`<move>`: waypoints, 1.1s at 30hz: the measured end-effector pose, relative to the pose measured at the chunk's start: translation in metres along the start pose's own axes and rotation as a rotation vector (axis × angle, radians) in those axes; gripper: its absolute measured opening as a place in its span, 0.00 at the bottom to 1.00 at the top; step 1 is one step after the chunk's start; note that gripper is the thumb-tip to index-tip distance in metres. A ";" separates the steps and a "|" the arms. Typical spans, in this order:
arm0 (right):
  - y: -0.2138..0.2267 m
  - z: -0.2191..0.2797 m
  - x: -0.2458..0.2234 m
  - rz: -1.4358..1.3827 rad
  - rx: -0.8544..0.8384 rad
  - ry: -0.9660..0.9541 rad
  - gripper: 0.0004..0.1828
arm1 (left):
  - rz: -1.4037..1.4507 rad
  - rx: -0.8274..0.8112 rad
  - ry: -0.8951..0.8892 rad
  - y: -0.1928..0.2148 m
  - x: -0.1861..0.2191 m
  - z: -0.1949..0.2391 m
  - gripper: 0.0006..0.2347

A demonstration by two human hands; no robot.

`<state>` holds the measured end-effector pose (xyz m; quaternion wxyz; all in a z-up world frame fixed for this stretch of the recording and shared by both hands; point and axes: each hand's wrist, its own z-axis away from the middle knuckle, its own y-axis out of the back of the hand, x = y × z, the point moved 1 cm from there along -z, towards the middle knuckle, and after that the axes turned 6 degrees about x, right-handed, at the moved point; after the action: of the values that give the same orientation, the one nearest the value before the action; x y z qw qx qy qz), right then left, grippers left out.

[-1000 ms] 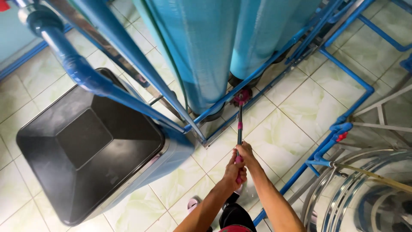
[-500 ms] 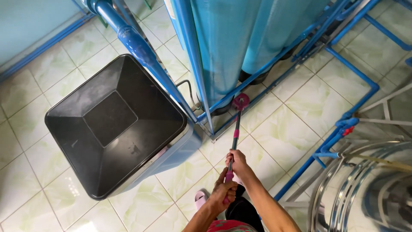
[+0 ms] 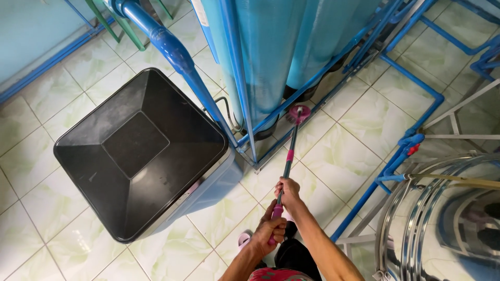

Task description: Mopping the tile floor between filtration tanks and storage equipment in a water production facility.

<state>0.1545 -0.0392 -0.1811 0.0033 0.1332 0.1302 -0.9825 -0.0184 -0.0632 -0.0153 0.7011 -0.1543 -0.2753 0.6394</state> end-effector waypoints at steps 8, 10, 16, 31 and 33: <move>0.005 0.032 -0.047 -0.075 0.026 0.171 0.12 | -0.050 -0.068 0.059 -0.031 0.011 -0.011 0.35; 0.018 0.036 -0.050 -0.103 0.047 0.173 0.12 | -0.075 -0.057 0.086 -0.035 0.006 -0.010 0.34; 0.077 -0.003 -0.011 -0.184 0.016 -0.014 0.14 | -0.150 0.077 0.144 -0.013 -0.030 -0.025 0.33; 0.087 0.040 0.111 -0.030 0.046 -0.320 0.08 | 0.023 0.360 -0.065 0.173 -0.108 -0.047 0.29; 0.086 0.011 0.111 0.064 0.037 -0.276 0.08 | -0.228 0.385 -0.148 0.198 -0.111 -0.080 0.27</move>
<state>0.0476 -0.1224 -0.2222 0.0503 0.0009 0.1060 -0.9931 -0.1356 -0.1349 -0.2130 0.7633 0.0615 -0.2145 0.6063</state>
